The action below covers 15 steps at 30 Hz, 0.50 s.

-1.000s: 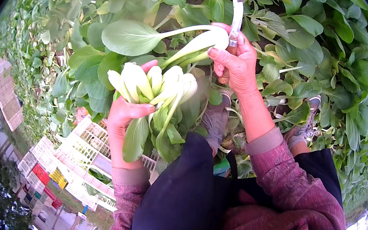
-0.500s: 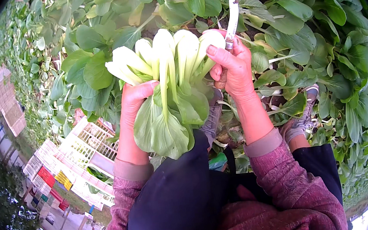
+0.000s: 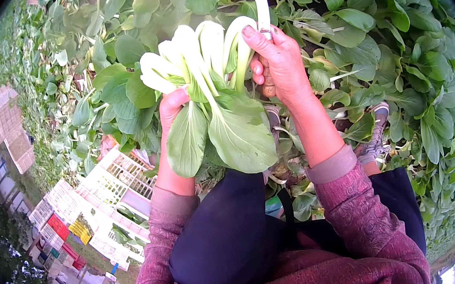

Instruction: The person uses a knife to cut leafy green vegetables from the ground and places them into a white plastic crate. The person repeatedly cuts bunches of vegetables and adds them to the crate.

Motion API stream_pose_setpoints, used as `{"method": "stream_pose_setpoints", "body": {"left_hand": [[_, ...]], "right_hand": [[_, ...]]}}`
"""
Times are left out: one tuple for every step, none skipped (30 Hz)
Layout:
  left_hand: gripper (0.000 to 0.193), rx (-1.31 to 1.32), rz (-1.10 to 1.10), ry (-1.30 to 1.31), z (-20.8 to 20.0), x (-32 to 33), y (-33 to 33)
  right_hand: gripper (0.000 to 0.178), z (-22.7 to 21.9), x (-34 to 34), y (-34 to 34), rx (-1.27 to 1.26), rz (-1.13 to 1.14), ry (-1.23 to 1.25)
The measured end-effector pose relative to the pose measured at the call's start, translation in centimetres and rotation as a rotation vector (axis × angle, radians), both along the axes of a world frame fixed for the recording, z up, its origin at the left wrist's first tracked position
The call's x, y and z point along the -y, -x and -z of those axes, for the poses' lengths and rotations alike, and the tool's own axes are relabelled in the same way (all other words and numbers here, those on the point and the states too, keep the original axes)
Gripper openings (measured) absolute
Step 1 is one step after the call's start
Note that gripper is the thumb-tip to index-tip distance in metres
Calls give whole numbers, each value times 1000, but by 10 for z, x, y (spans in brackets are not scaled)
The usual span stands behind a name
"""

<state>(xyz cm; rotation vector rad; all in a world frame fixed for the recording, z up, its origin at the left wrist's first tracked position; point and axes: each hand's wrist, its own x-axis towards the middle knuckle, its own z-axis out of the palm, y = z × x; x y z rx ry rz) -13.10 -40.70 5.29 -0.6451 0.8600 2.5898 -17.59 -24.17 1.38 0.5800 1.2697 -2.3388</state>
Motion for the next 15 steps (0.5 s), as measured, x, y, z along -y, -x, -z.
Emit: {"method": "stream_pose_setpoints", "body": {"left_hand": [[69, -37, -7, 119, 3, -1, -2], [69, -78, 21, 90, 0, -5, 0], [69, -119, 49, 61, -3, -10, 2], [69, -160, 79, 36, -7, -13, 1], [65, -207, 88, 26, -10, -16, 0], [64, -215, 140, -42, -16, -17, -1], [63, -211, 182, -102, -30, -19, -4], [63, -207, 217, -160, -45, -19, -8], [56, -253, 157, -92, -60, -26, -12], [60, -305, 166, -198, -62, -16, -18], [60, -406, 194, -329, -86, -18, -26], [61, -513, 216, -452, -114, -23, -33], [62, -527, 205, -462, -126, -22, -42], [63, -529, 187, -456, -135, -17, -48], [57, -598, 170, -505, -145, -12, -56]], "right_hand": [[31, -14, -2, 2, -24, 30, -6], [32, -27, -8, 1, -47, 66, -22], [30, -36, -15, 2, -113, 102, -31], [30, -50, -20, 2, -166, 110, -76], [29, -68, -24, 1, -220, 121, -126], [29, -85, -27, -4, -273, 128, -175], [29, -102, -25, -12, -309, 150, -190], [29, -119, -25, -19, -313, 160, -224], [30, -138, -24, -25, -318, 162, -255], [30, -157, -15, -27, -345, 146, -278], [31, -173, -8, -35, -348, 113, -351], [31, -186, 1, -36, -396, 162, -389], [31, -199, 5, -40, -423, 148, -424], [31, -212, 8, -44, -445, 134, -468], [30, -228, 12, -51, -464, 89, -459]]}}
